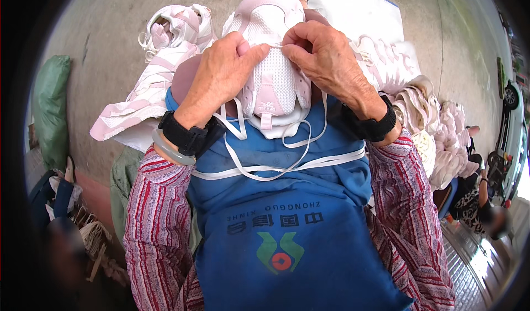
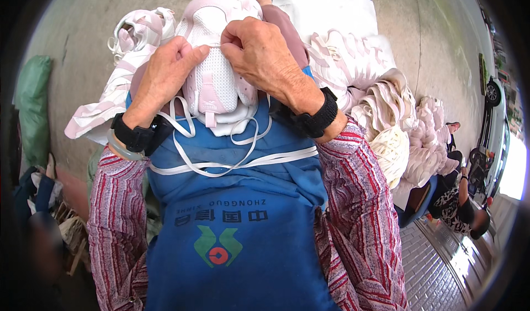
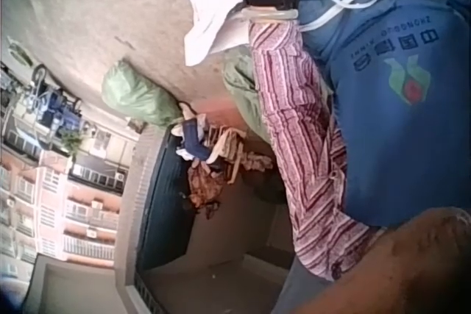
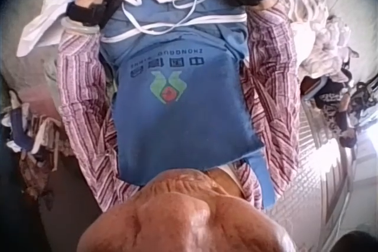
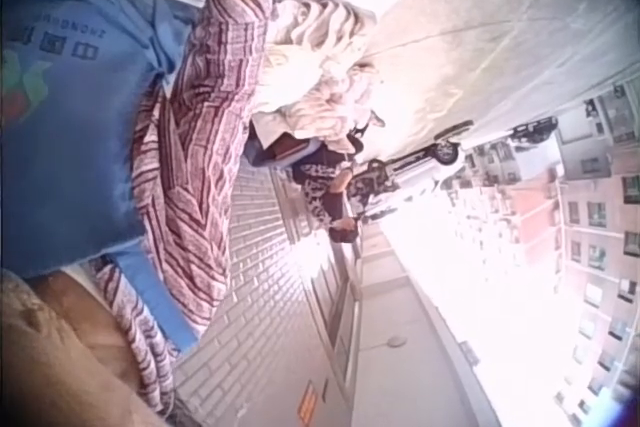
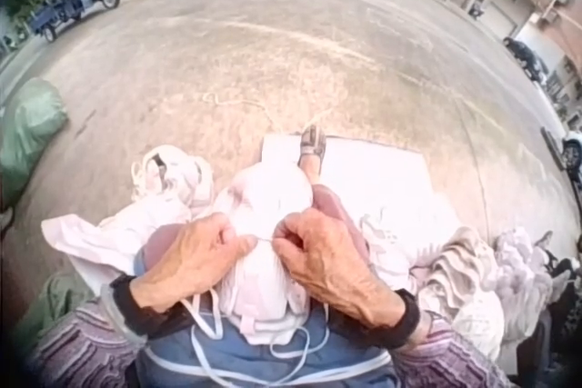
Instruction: The recorder is lacing a pair of white and pink athletic shoes while sitting in an outdoor area.
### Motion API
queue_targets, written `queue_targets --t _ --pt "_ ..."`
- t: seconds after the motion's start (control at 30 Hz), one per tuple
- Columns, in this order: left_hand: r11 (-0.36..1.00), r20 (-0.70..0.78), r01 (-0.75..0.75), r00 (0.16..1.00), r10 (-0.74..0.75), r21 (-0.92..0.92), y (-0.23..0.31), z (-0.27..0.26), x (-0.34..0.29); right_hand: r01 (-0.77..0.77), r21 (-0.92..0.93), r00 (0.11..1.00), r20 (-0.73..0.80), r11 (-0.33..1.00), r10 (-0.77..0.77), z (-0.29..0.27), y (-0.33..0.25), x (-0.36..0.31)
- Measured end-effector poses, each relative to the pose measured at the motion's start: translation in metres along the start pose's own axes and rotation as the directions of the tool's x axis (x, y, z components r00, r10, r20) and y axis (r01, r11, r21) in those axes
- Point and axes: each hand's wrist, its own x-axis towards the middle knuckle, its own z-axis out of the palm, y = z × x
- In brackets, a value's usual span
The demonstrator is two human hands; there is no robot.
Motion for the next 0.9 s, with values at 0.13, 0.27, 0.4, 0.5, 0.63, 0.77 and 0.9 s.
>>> queue_targets --t 0.13,0.27,0.4,0.5,0.63,0.77,0.9 --pt "1.0 0.004 0.024 1.0 -0.024 -0.004 -0.001 0.0 0.0 0.03 -0.009 0.998 -0.05 1.0 -0.03 0.004 0.0 0.0" --pt "1.0 0.005 0.025 1.0 -0.025 -0.013 -0.001 0.001 0.0 -0.008 0.042 0.997 -0.078 0.999 0.012 0.008 0.003 -0.002" --pt "0.999 0.003 0.035 0.999 -0.035 -0.031 0.001 0.0 -0.001 0.016 0.045 0.994 -0.111 0.999 -0.011 0.012 0.006 -0.003" --pt "1.0 0.001 0.017 1.0 -0.017 -0.024 0.004 -0.002 -0.002 0.12 -0.049 0.977 -0.174 0.992 -0.126 0.016 0.005 -0.004" --pt "0.997 0.048 0.036 0.998 -0.04 0.07 0.005 -0.004 -0.003 0.061 0.0 0.989 -0.136 0.998 -0.06 0.014 0.003 -0.005" --pt "0.995 0.016 0.006 1.0 -0.008 0.1 0.002 -0.001 -0.002 -0.283 0.261 0.959 0.092 0.923 0.268 0.008 0.003 0.0" --pt "0.997 -0.002 -0.025 1.0 0.025 0.067 -0.001 0.002 0.001 -0.339 0.319 0.941 0.113 0.885 0.319 0.013 0.006 0.002"
